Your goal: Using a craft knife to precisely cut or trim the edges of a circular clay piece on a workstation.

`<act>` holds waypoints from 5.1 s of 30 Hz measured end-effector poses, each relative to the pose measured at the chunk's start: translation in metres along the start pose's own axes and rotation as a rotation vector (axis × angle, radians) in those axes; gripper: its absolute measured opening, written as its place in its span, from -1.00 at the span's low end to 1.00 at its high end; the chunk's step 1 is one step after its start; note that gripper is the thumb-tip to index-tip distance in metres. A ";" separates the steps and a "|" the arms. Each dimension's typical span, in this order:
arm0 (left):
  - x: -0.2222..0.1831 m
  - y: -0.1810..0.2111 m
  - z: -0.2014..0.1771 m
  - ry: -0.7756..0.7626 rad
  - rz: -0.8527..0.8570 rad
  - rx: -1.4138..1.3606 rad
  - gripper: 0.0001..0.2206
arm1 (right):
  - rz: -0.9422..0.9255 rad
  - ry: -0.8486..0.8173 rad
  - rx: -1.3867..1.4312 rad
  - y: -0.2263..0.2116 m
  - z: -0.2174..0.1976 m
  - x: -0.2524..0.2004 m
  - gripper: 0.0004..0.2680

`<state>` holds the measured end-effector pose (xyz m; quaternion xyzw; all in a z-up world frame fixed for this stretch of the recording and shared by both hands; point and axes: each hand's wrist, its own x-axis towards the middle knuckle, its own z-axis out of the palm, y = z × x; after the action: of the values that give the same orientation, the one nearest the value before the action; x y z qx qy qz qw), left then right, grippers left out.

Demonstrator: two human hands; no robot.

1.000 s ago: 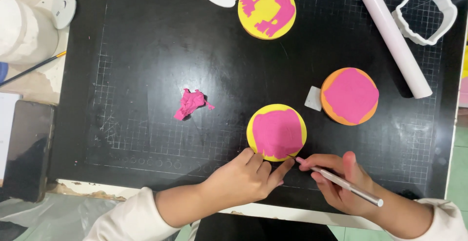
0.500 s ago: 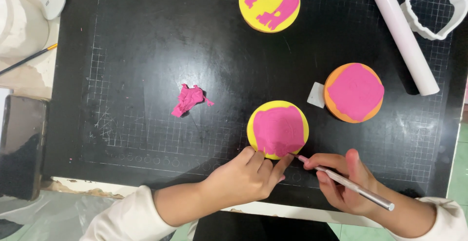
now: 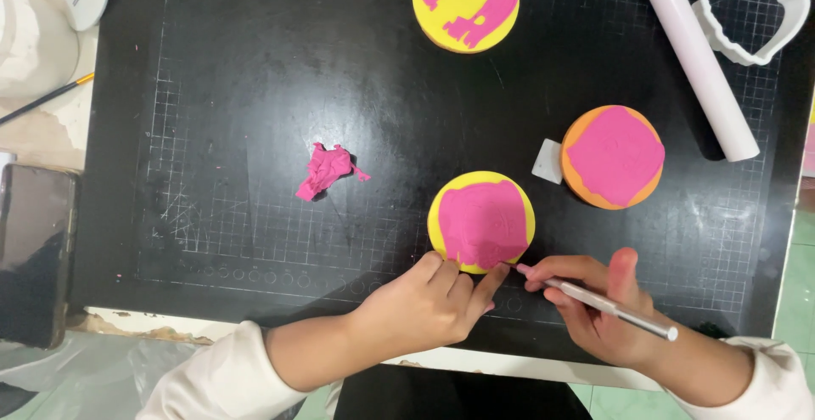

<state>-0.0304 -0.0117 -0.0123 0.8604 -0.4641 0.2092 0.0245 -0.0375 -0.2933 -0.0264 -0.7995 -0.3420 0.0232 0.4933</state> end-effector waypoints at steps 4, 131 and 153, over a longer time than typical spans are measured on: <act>0.000 -0.001 0.000 -0.018 0.013 0.001 -0.65 | -0.042 0.132 0.104 -0.002 0.006 0.012 -0.29; 0.006 -0.011 -0.002 0.121 -0.105 0.090 -0.69 | -0.436 0.006 -0.400 -0.007 -0.022 0.002 -0.71; 0.010 -0.007 -0.004 0.119 -0.066 0.210 -0.78 | -0.506 -0.040 -0.479 -0.008 -0.021 0.004 -0.83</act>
<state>-0.0210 -0.0147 -0.0034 0.8592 -0.4086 0.3065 -0.0310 -0.0309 -0.3048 -0.0077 -0.7817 -0.5350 -0.1649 0.2749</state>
